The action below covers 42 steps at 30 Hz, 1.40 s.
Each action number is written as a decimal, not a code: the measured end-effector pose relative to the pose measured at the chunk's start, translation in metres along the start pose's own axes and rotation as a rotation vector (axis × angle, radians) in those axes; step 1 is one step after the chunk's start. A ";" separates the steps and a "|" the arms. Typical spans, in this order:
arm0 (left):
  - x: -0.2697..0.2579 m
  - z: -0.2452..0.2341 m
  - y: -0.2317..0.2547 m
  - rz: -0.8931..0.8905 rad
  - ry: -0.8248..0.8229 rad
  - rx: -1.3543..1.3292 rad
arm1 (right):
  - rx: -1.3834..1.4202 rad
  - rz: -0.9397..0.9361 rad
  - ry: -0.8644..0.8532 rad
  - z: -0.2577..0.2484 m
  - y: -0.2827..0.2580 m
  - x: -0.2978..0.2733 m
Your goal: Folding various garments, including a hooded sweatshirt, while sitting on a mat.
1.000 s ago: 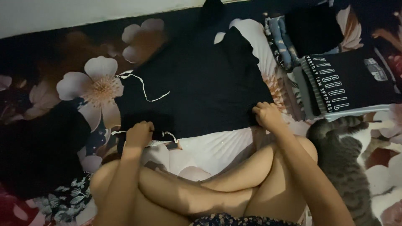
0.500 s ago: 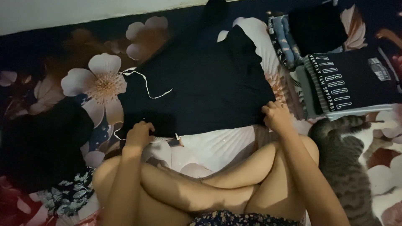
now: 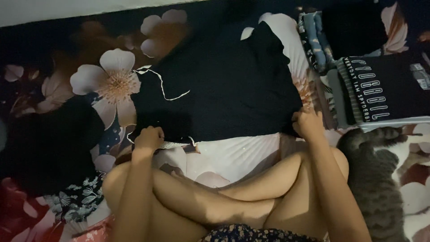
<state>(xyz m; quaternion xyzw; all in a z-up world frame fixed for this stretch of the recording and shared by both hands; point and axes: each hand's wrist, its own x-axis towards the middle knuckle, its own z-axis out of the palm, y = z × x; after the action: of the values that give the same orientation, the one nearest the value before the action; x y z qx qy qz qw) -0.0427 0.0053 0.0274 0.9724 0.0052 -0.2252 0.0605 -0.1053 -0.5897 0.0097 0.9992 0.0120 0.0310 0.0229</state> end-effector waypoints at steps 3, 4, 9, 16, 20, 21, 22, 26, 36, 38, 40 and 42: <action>-0.018 -0.030 0.021 -0.008 -0.056 0.025 | 0.099 0.055 -0.171 -0.007 -0.006 0.008; -0.015 -0.028 0.021 -0.009 -0.055 0.025 | 0.099 0.054 -0.170 -0.010 -0.007 0.009; 0.002 -0.002 0.008 0.117 0.066 0.069 | 0.170 0.117 -0.333 -0.019 -0.008 0.005; -0.012 -0.035 0.094 0.459 0.337 -0.230 | 0.698 0.328 0.176 0.004 -0.020 0.031; -0.001 -0.018 0.134 0.579 0.314 -0.016 | 0.468 0.154 0.342 0.024 -0.024 0.058; 0.002 -0.010 0.139 0.548 0.259 0.113 | 0.471 0.124 0.353 0.030 -0.025 0.064; 0.009 -0.005 0.139 0.550 0.259 0.113 | 0.470 0.125 0.353 0.034 -0.024 0.067; 0.021 0.006 0.132 0.411 0.140 0.131 | 0.452 0.266 0.254 0.047 -0.023 0.074; 0.022 0.023 0.141 0.517 0.400 0.168 | 0.401 0.210 0.561 0.005 -0.041 0.083; 0.023 0.019 0.144 0.522 0.407 0.168 | 0.488 0.177 0.604 0.027 -0.029 0.086; 0.030 0.014 0.147 0.527 0.419 0.164 | 0.573 0.138 0.650 0.036 -0.021 0.090; 0.042 0.009 0.147 0.473 0.441 -0.003 | 0.661 0.302 0.506 0.034 -0.020 0.092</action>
<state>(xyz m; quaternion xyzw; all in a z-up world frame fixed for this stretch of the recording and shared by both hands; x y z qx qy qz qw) -0.0032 -0.1424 0.0175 0.9719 -0.2078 0.0112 0.1102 -0.0114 -0.5690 -0.0195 0.9043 -0.1197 0.2720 -0.3065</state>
